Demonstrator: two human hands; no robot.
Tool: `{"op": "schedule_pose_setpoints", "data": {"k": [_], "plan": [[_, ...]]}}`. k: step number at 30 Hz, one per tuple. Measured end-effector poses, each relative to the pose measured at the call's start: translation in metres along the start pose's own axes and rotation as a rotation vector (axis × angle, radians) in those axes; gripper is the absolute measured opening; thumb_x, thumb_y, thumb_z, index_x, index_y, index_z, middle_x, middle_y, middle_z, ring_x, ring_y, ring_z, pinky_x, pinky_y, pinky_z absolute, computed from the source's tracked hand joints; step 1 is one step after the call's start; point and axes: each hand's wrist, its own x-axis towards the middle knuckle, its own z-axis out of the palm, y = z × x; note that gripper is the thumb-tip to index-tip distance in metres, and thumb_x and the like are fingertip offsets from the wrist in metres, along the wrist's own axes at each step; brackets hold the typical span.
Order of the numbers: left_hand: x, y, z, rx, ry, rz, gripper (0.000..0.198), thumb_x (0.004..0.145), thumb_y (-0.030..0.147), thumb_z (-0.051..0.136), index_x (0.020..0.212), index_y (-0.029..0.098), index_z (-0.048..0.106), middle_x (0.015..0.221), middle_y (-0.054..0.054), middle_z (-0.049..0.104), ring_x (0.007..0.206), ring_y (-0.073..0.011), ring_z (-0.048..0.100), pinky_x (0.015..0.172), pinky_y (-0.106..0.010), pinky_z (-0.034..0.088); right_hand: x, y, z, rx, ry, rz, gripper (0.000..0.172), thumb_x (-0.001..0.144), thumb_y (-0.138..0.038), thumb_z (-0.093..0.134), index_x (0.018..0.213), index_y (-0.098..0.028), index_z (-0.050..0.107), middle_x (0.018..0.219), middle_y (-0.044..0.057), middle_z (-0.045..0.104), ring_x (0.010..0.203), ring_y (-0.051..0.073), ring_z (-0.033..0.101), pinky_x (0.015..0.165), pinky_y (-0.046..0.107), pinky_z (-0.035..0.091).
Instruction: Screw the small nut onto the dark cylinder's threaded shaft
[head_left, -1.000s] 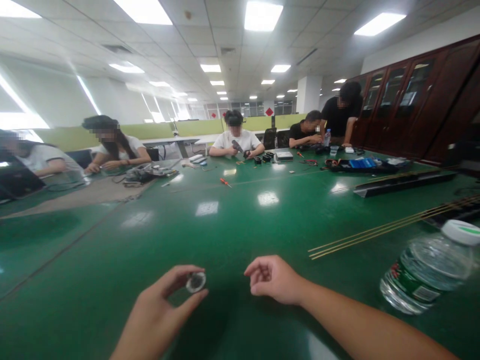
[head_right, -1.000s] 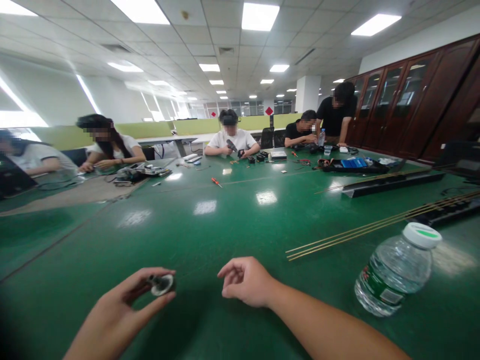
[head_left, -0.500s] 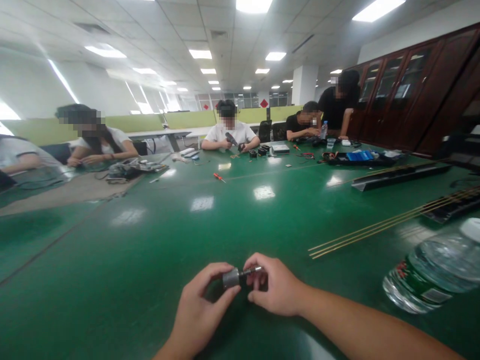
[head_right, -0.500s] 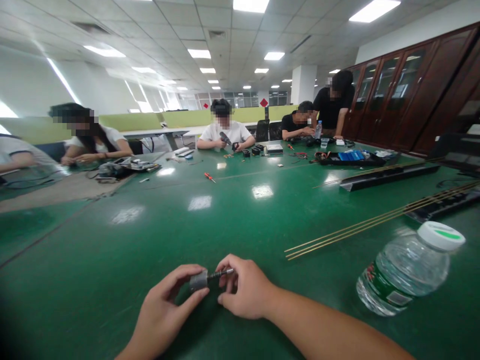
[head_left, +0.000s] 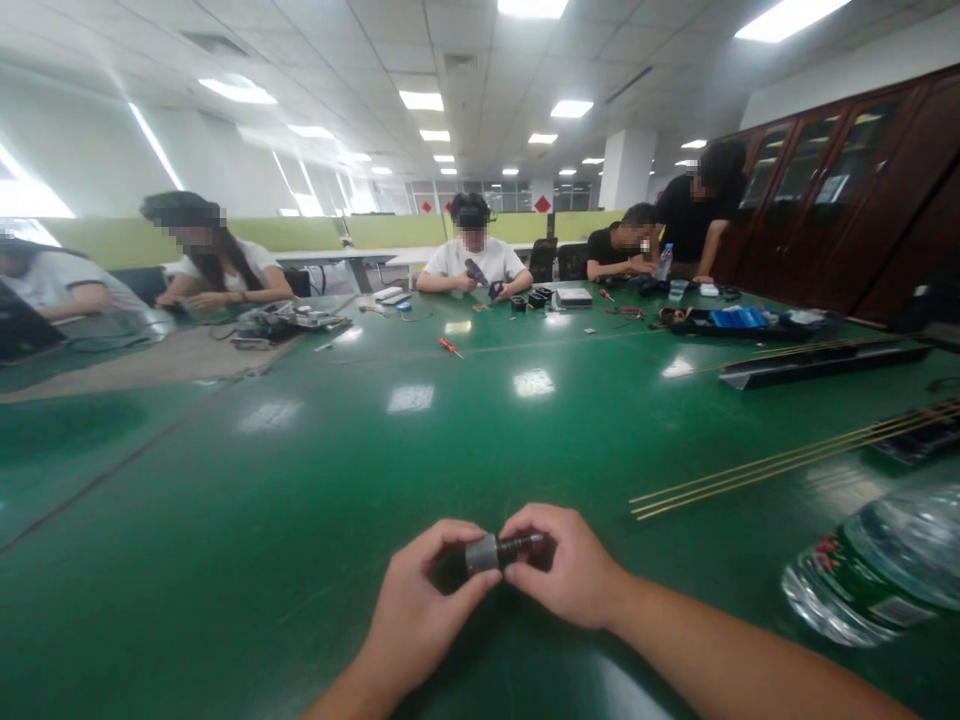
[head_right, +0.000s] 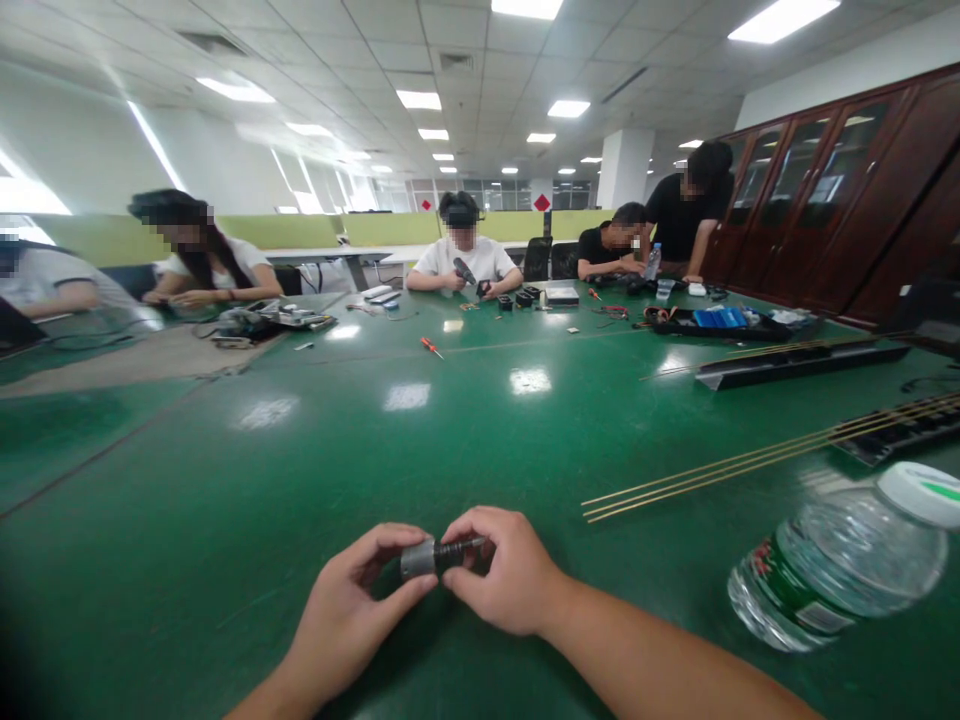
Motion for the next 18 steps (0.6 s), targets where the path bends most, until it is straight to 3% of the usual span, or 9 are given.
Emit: {"op": "schedule_pose_setpoints", "data": {"k": [6,18], "plan": [[0.000,0.004,0.000,0.065,-0.011,-0.064,0.021,0.078,0.031,0.076,0.094,0.021,0.068,0.090,-0.002,0.072,0.086,-0.0208,0.069,0.080,-0.031,0.053,0.003,0.000,-0.002,-0.038,0.007,0.003,0.011,0.071,-0.016,0.073,0.082,-0.018,0.073,0.075,0.000,0.067,0.068,0.014,0.061,0.063,0.022,0.045],[-0.001,0.011,0.000,0.024,-0.008,-0.099,0.020,0.077,0.026,0.074,0.095,0.019,0.069,0.092,-0.005,0.073,0.087,-0.0223,0.070,0.080,-0.033,0.055,0.004,0.000,-0.003,-0.011,0.000,0.063,0.008,0.072,-0.019,0.074,0.080,-0.018,0.074,0.075,0.001,0.070,0.069,0.016,0.063,0.065,0.024,0.047]]}}
